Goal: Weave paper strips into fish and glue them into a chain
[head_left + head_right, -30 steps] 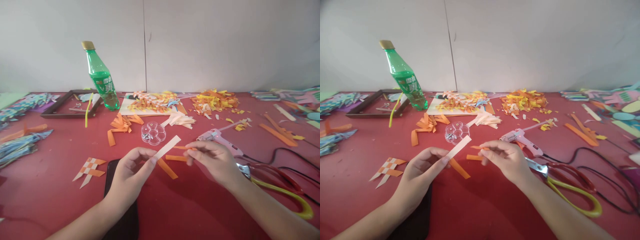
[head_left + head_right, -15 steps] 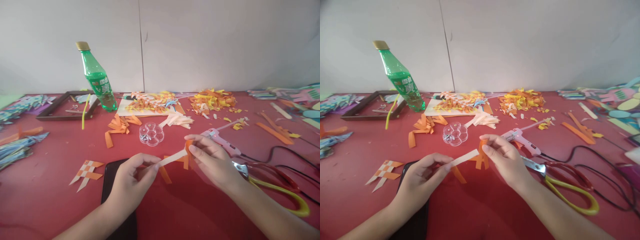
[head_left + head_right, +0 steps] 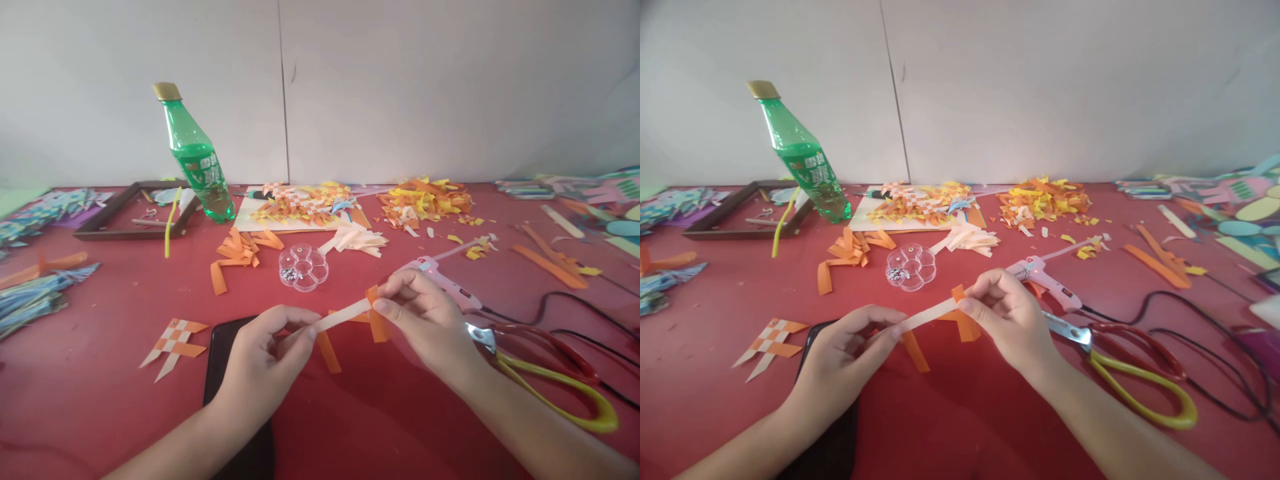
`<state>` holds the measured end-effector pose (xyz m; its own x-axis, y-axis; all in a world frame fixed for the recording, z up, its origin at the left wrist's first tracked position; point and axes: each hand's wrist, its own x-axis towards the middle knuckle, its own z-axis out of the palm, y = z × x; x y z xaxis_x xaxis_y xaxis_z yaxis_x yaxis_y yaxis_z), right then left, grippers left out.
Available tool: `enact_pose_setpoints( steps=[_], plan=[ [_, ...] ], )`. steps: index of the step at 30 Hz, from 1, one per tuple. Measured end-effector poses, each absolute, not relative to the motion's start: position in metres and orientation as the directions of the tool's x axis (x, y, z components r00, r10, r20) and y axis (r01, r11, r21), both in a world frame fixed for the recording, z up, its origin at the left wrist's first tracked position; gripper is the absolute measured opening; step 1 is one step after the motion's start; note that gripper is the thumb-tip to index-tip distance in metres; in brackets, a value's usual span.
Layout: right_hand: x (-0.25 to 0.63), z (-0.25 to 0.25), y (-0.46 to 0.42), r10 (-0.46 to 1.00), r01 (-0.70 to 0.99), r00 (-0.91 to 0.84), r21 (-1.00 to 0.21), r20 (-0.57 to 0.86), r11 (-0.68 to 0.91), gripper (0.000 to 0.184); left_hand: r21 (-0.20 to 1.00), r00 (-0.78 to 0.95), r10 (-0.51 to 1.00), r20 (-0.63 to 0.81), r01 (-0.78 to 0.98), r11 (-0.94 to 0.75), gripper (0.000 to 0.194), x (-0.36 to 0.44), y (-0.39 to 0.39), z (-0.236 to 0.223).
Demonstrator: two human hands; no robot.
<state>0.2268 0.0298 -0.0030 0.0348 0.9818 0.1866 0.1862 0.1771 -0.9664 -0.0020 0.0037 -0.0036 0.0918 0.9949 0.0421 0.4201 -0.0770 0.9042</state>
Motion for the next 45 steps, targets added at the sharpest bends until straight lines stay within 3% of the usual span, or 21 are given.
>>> enact_pose_setpoints(
  steps=[15,21,26,32,38,45],
  plan=[
    [0.223,-0.002,0.024,0.977,0.162,-0.003,-0.964,0.214,0.212,0.034,0.927,0.126,0.991,0.054,0.362,-0.096,0.012,-0.001,0.002,-0.003],
    [0.223,-0.007,0.024,0.987,-0.036,-0.129,-0.995,0.099,0.095,0.035,0.970,0.124,0.992,-0.005,0.240,-0.025,0.009,0.001,0.002,-0.004],
    [0.222,-0.006,0.025,0.964,-0.070,-0.264,-0.996,-0.026,-0.046,0.038,0.987,0.107,0.989,-0.102,0.132,0.087,0.010,0.000,0.004,-0.004],
    [0.224,-0.007,0.024,0.915,-0.042,-0.387,-0.989,-0.115,-0.142,0.026,0.990,0.112,0.986,-0.126,0.078,0.117,0.008,0.002,0.005,0.000],
    [0.223,-0.011,0.022,0.901,-0.092,-0.423,-0.985,-0.094,-0.146,0.024,0.990,0.110,0.985,-0.136,0.055,0.130,0.006,0.003,0.005,0.003],
    [0.217,0.004,0.021,0.900,0.088,-0.420,-0.992,-0.115,-0.086,0.027,0.990,0.148,0.978,-0.143,0.034,0.140,0.010,0.004,0.006,0.000]
  ],
)
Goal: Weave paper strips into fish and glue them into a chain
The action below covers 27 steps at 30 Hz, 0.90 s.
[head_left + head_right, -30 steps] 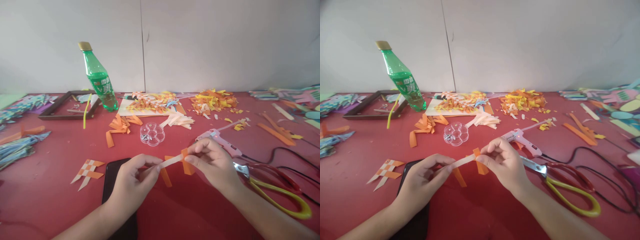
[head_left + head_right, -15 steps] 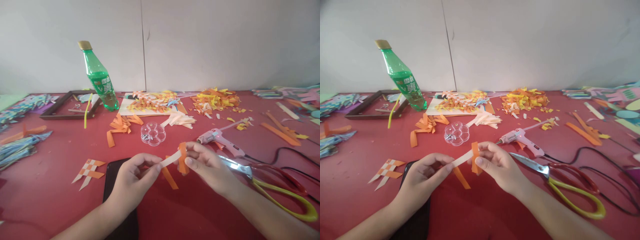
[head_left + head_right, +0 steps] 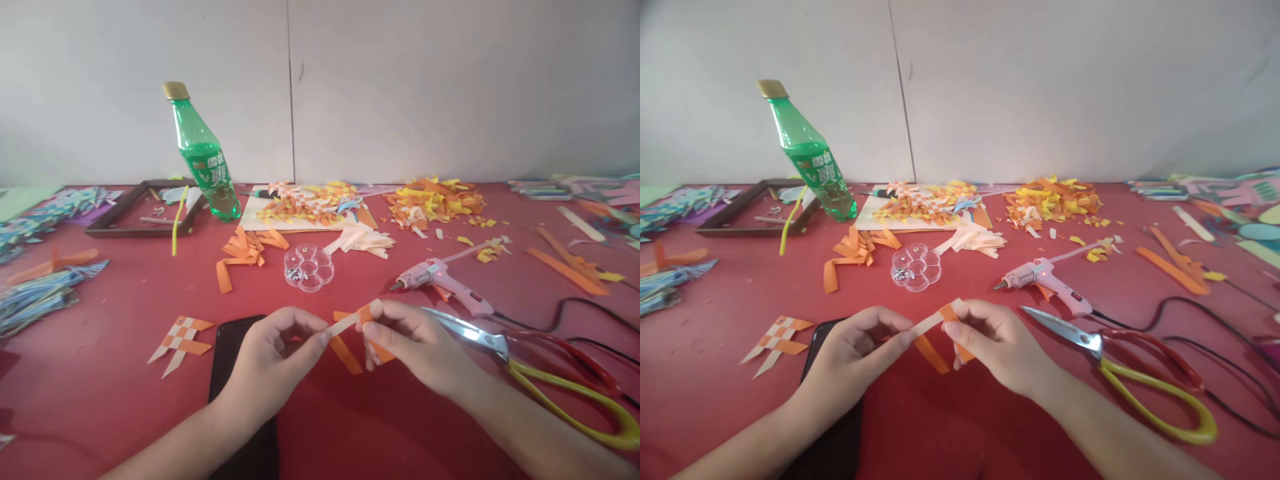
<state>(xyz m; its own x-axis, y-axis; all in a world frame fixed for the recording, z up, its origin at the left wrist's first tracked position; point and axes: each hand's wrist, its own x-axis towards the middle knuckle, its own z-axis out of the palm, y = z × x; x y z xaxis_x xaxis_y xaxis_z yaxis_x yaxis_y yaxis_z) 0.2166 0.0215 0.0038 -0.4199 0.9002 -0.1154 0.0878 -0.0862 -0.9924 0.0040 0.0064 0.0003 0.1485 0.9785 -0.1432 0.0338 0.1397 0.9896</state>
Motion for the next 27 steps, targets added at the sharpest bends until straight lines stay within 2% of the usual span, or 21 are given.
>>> enact_pose_setpoints(
  steps=[8,14,19,27],
  plan=[
    [0.2177,0.0022,0.0181,0.883,0.181,-0.458,-0.983,-0.107,-0.025,0.026,0.986,0.196,0.966,-0.169,0.041,0.164,0.017,0.0058,0.0028,0.0005],
    [0.2167,0.0031,0.0177,0.898,0.103,-0.437,-0.995,-0.057,-0.013,0.015,0.983,0.244,0.953,-0.180,0.063,0.170,0.011,0.0058,-0.0001,0.0013],
    [0.2177,0.0043,0.0185,0.909,0.069,-0.414,-0.997,-0.055,-0.029,0.018,0.985,0.246,0.954,-0.174,0.043,0.169,0.012,0.0046,0.0005,-0.0003],
    [0.2169,0.0060,0.0207,0.927,0.187,-0.374,-0.981,-0.028,0.046,0.023,0.986,0.249,0.954,-0.165,0.067,0.153,0.012,0.0054,0.0012,0.0007]
  ],
)
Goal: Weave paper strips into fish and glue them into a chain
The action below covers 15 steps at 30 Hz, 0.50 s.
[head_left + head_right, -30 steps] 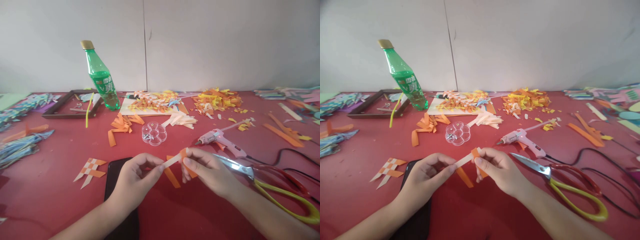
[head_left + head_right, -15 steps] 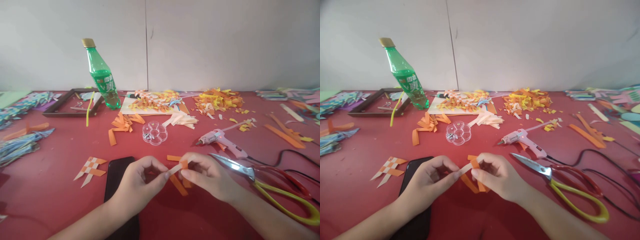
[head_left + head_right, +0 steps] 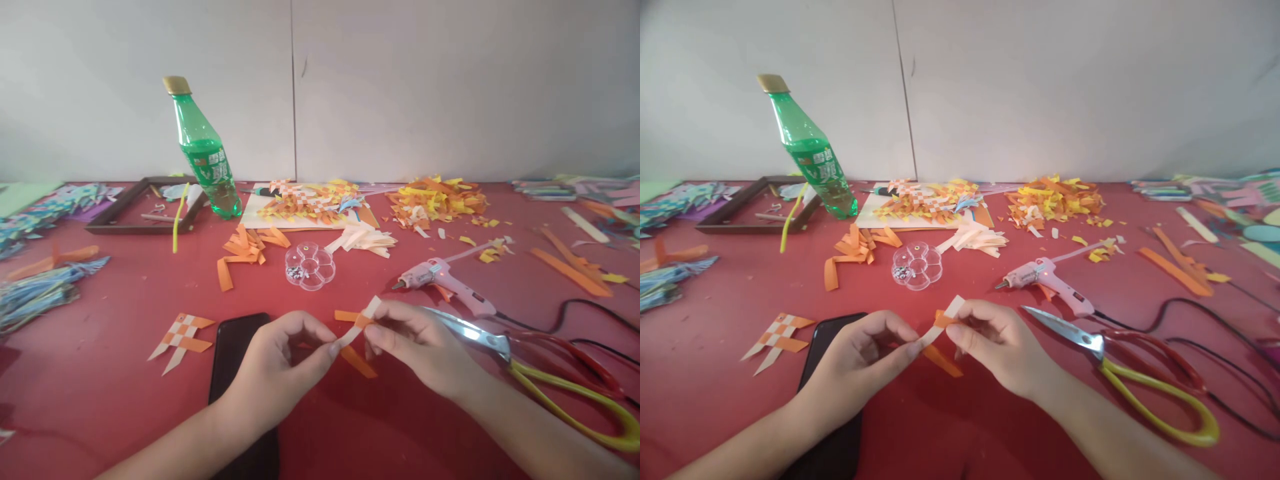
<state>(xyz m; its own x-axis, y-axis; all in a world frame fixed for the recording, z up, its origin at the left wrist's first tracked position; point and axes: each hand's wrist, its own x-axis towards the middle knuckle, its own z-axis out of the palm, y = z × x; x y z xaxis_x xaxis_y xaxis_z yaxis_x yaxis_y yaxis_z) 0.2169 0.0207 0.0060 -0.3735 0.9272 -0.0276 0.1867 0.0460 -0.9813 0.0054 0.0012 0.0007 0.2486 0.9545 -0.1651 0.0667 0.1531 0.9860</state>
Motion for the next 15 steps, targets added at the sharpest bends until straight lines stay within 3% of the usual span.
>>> enact_pose_setpoints(
  steps=[15],
  plan=[
    [0.2152,-0.0002,0.0154,0.906,0.243,-0.420,-0.969,-0.060,0.049,0.026,0.987,0.244,0.956,-0.161,0.046,0.155,0.016,0.0077,0.0000,-0.0043]
  ],
)
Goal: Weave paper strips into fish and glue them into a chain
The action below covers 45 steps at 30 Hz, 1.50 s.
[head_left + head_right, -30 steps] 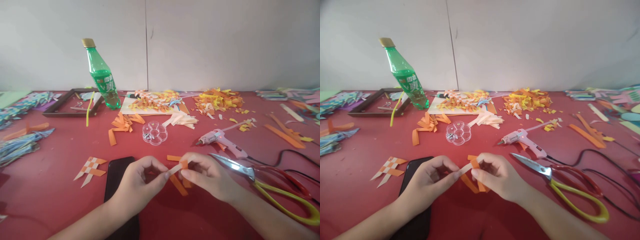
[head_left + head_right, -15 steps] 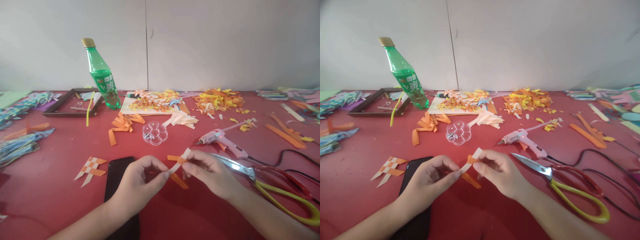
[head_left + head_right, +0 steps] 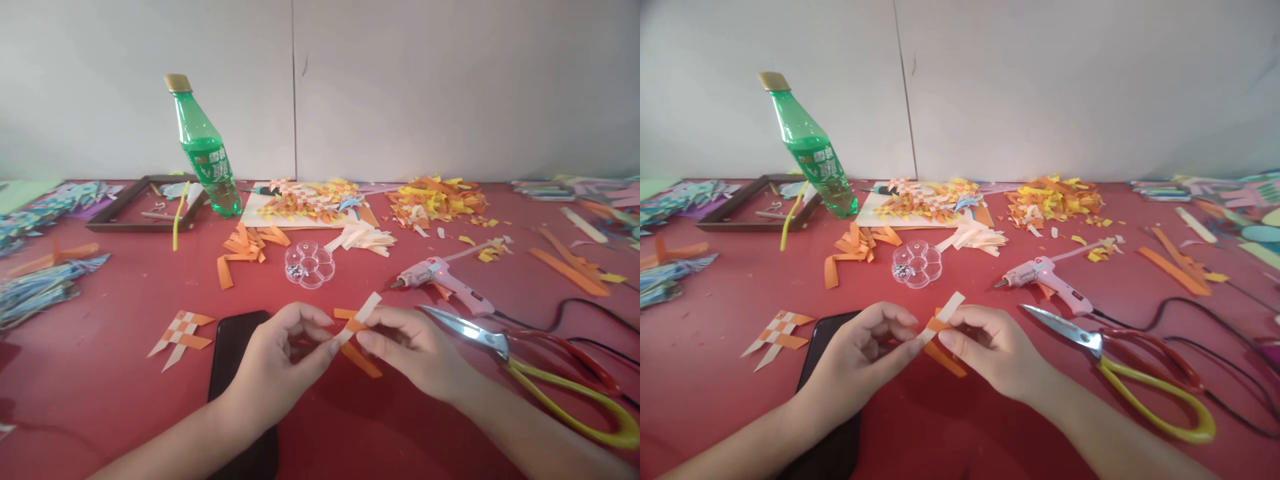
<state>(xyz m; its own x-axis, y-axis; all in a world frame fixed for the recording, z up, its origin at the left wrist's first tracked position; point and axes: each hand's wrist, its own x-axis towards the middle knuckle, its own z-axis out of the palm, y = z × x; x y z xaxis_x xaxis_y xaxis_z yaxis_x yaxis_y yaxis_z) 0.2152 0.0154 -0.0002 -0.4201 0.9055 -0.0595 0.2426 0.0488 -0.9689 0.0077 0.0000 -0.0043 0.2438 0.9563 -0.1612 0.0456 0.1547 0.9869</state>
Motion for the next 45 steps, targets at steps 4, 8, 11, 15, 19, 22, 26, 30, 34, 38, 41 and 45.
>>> enact_pose_setpoints(
  steps=[4,8,11,15,19,22,26,30,34,38,41,45],
  plan=[
    [0.2164,0.0009,0.0152,0.907,0.251,-0.418,-0.966,-0.055,0.057,0.033,0.986,0.245,0.955,-0.166,0.042,0.160,0.016,0.0082,-0.0003,-0.0044],
    [0.2172,0.0023,0.0155,0.907,0.267,-0.418,-0.961,-0.046,0.074,0.035,0.989,0.241,0.960,-0.146,0.048,0.138,0.015,0.0084,0.0000,-0.0058],
    [0.2172,0.0013,0.0153,0.904,0.281,-0.426,-0.955,-0.038,0.092,0.036,0.991,0.234,0.964,-0.127,0.062,0.115,0.015,0.0076,-0.0001,-0.0063],
    [0.2170,-0.0004,0.0150,0.901,0.298,-0.433,-0.947,-0.019,0.123,0.034,0.990,0.239,0.962,-0.132,0.075,0.117,0.014,0.0065,-0.0006,-0.0062],
    [0.2167,0.0008,0.0146,0.893,0.309,-0.450,-0.933,0.026,0.183,0.033,0.991,0.243,0.961,-0.131,0.064,0.119,0.014,0.0063,-0.0004,-0.0068],
    [0.2167,0.0016,0.0140,0.884,0.317,-0.464,-0.920,0.062,0.231,0.030,0.991,0.236,0.963,-0.133,0.061,0.122,0.014,0.0061,0.0003,-0.0071],
    [0.2169,0.0005,0.0135,0.880,0.329,-0.466,-0.905,0.094,0.270,0.025,0.989,0.241,0.959,-0.148,0.050,0.139,0.014,0.0055,0.0000,-0.0064],
    [0.2172,-0.0004,0.0135,0.878,0.334,-0.464,-0.896,0.114,0.293,0.023,0.988,0.247,0.957,-0.154,0.038,0.150,0.013,0.0062,-0.0010,-0.0060],
    [0.2167,-0.0006,0.0140,0.876,0.344,-0.465,-0.885,0.128,0.312,0.022,0.988,0.249,0.956,-0.153,0.027,0.151,0.014,0.0071,-0.0008,-0.0066],
    [0.2157,-0.0003,0.0142,0.869,0.349,-0.471,-0.874,0.150,0.339,0.022,0.987,0.259,0.953,-0.158,0.028,0.156,0.014,0.0066,-0.0010,-0.0068],
    [0.2156,0.0006,0.0137,0.865,0.347,-0.478,-0.870,0.156,0.349,0.020,0.988,0.268,0.951,-0.153,0.032,0.150,0.014,0.0062,-0.0019,-0.0063],
    [0.2162,0.0017,0.0130,0.863,0.367,-0.478,-0.857,0.161,0.363,0.020,0.989,0.261,0.954,-0.150,0.038,0.145,0.014,0.0067,-0.0019,-0.0053]
  ],
)
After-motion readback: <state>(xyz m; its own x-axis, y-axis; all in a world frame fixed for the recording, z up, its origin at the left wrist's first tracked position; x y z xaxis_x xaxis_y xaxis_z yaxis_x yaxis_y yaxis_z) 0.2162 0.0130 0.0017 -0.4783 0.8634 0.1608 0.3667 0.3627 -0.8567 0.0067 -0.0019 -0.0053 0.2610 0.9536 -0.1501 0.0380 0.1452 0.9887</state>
